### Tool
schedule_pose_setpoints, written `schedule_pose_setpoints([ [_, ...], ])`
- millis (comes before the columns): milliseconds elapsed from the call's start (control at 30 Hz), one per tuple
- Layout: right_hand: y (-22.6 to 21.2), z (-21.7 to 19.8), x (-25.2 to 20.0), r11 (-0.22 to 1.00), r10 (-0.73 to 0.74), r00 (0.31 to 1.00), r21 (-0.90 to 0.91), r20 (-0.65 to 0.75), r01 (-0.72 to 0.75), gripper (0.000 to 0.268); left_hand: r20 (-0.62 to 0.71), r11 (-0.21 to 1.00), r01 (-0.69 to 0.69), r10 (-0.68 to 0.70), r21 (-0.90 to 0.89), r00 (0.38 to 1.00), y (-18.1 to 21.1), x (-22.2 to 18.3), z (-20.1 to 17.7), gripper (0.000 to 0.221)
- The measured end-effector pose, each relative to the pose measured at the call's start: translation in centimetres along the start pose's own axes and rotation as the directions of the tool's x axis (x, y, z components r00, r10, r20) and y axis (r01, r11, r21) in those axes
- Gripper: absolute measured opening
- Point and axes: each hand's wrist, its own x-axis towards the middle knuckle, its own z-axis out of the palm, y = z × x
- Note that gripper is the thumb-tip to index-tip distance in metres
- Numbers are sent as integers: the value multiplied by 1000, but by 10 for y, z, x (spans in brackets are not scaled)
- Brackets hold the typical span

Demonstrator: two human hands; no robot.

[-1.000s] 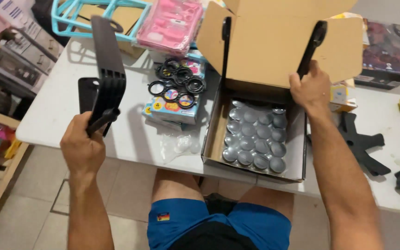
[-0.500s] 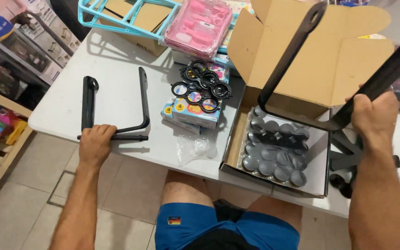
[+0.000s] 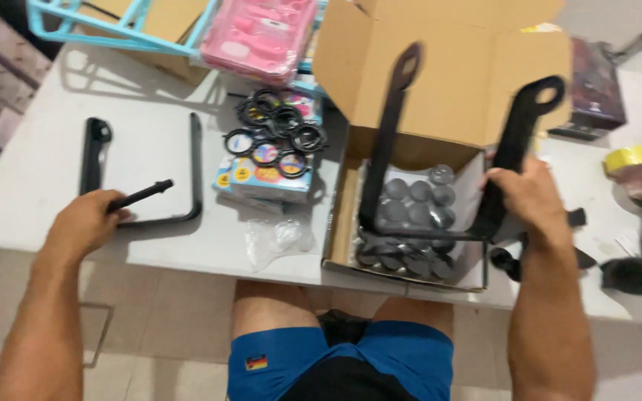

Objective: Unboxing and assembling a rotating spice rack on a table in a retail environment.

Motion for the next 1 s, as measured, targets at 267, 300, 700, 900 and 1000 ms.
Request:
schedule_pose_setpoints([
  [267, -12, 14, -41, 940, -1, 946, -324, 325, 112, 38, -48, 991, -28, 34, 132, 998, -120, 116, 90, 39],
  [300, -1, 16, -39, 942, 13, 954, -324, 300, 89, 38, -43, 989, -58, 64, 140, 997, -115, 118, 93, 39],
  [700, -16, 12, -48, 953, 51, 921, -295, 385, 70, 52, -192, 904, -39, -49, -427, 980, -64, 78, 85, 74],
  [900, -18, -1, -68, 999, 21, 991, -36, 135, -16, 41, -725, 837, -369, 540, 405, 429, 169, -49, -3, 20],
  [1000, -19, -7, -83, 933, -248, 962, 238, -112, 269, 32, -770, 675, -666, 594, 319, 233, 312, -132, -18, 14],
])
